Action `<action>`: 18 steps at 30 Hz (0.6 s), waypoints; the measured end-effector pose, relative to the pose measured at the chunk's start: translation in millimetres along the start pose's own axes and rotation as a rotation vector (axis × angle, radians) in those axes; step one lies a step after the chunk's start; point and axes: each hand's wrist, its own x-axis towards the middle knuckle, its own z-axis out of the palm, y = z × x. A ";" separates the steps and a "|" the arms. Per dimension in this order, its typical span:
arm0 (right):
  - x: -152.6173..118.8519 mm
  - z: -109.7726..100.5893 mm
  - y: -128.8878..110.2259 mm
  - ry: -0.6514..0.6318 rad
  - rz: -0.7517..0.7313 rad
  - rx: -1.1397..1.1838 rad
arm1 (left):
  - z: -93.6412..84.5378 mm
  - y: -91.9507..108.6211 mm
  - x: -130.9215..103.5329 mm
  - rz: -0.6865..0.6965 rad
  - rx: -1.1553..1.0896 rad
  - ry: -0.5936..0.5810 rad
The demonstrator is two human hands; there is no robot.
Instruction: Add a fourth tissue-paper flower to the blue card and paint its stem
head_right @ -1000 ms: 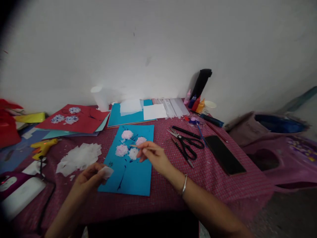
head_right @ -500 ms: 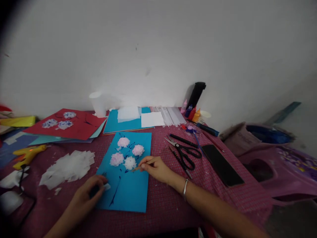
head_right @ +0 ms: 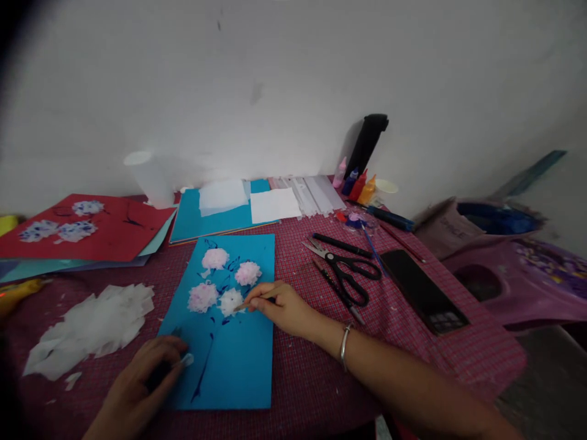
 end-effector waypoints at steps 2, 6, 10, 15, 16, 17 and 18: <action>0.6 0.1 1.8 -0.010 0.001 0.023 | -1.2 2.8 1.9 -0.029 -0.012 0.012; 0.0 0.1 4.8 -0.006 0.036 0.101 | -15.9 25.0 17.9 -0.152 -0.130 -0.050; -2.2 -1.3 7.2 0.026 0.084 0.175 | -31.8 55.3 53.3 -0.108 -0.119 -0.159; -2.6 -2.6 5.9 0.038 0.115 0.201 | -20.0 53.1 94.2 -0.042 -0.130 -0.236; -2.4 -2.6 5.3 0.037 0.112 0.196 | -15.7 47.7 97.9 -0.061 -0.154 -0.219; -2.3 -2.5 4.9 0.034 0.110 0.190 | -12.1 41.8 99.8 -0.089 -0.187 -0.202; -2.2 -2.3 4.7 0.033 0.108 0.187 | -9.6 36.2 100.1 -0.121 -0.229 -0.192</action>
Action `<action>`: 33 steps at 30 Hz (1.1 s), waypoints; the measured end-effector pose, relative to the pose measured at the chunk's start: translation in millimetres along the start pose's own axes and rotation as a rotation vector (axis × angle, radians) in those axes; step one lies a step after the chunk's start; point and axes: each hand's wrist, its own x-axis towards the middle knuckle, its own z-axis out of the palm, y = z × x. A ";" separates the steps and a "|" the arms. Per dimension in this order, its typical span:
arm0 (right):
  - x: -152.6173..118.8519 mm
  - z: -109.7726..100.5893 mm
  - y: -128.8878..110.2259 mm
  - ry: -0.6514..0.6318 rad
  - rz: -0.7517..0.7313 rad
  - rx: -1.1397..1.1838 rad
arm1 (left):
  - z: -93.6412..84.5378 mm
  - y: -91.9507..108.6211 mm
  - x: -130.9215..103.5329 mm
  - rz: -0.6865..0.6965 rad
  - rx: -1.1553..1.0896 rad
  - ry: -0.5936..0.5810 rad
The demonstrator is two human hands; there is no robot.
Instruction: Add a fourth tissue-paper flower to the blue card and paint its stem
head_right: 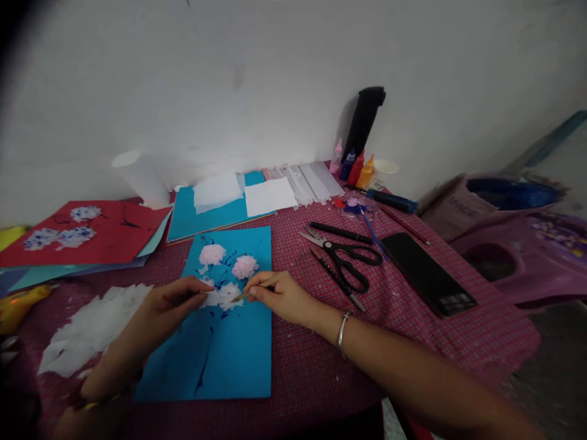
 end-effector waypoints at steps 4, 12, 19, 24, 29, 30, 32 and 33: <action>0.0 0.1 2.3 -0.006 0.008 0.006 | -3.7 -12.7 -5.8 -0.073 -0.171 -0.073; -0.6 -0.2 -0.8 -0.001 0.015 0.022 | 13.0 -13.3 -15.1 0.004 -0.149 -0.386; -0.5 -0.1 0.8 0.000 0.025 0.027 | 45.2 -23.0 -16.4 0.022 0.250 -0.102; -6.8 -0.6 -4.3 0.079 -0.012 0.035 | 47.1 -24.2 -16.7 0.070 0.298 -0.044; -14.4 0.7 -6.7 0.060 -0.023 0.053 | 46.3 -21.4 -16.1 0.065 0.302 -0.045; -14.9 1.3 -6.3 0.036 -0.018 0.033 | 46.4 -20.7 -15.8 0.066 0.304 -0.047; -15.1 2.7 -5.7 -0.002 -0.021 -0.027 | 46.5 -19.8 -15.3 0.061 0.311 -0.050; -15.0 3.4 -5.6 -0.014 -0.029 -0.068 | 46.6 -19.6 -15.2 0.058 0.314 -0.053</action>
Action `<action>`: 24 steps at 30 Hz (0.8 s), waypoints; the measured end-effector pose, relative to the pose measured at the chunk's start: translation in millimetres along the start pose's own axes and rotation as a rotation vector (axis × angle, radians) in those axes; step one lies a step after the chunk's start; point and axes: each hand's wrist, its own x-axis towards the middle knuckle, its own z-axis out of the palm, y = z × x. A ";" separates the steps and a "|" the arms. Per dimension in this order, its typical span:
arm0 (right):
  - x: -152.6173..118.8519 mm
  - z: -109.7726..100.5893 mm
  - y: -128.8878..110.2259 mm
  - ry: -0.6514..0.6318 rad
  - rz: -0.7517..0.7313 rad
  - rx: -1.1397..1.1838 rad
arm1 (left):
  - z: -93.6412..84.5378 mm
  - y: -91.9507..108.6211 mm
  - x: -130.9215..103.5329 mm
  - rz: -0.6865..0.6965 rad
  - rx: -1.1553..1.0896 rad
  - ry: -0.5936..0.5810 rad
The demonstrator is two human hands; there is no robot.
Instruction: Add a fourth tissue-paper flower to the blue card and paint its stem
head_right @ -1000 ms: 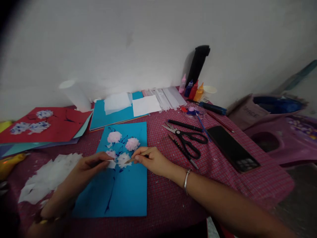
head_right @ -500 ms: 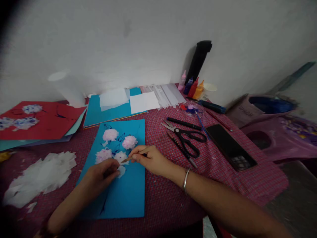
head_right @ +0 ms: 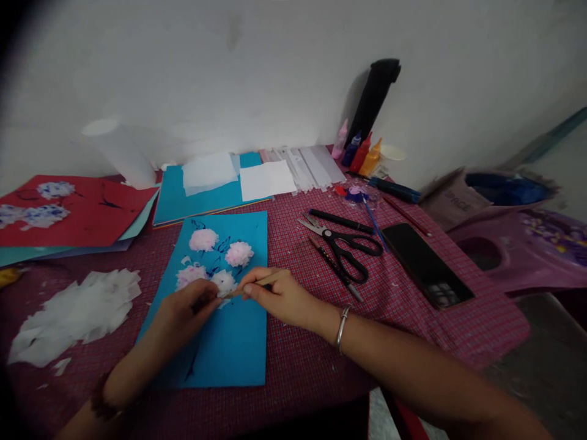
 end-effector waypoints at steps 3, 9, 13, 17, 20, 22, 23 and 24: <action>-0.1 1.3 -1.1 0.001 -0.063 -0.130 | 0.4 -0.2 -0.2 0.008 0.008 0.004; -1.9 1.8 -3.4 0.023 -0.115 -0.214 | 2.0 -1.6 -1.0 0.042 0.022 0.019; -2.6 1.9 -3.9 0.013 -0.128 -0.269 | 2.5 -3.7 2.3 0.054 0.021 0.009; -2.1 2.4 -3.0 -0.004 -0.177 -0.337 | 0.6 -1.1 -3.2 0.067 0.046 0.020; -2.7 2.5 -0.5 -0.007 -0.241 -0.404 | 3.5 7.6 -26.2 0.166 0.223 0.093; -4.4 1.9 1.0 -0.014 -0.280 -0.449 | 11.2 14.2 -48.3 0.283 0.409 0.161; -5.7 1.4 1.4 -0.030 -0.299 -0.473 | 16.5 16.6 -59.4 0.335 0.487 0.188; -7.3 0.8 1.3 -0.055 -0.314 -0.500 | 22.1 18.0 -69.6 0.356 0.544 0.217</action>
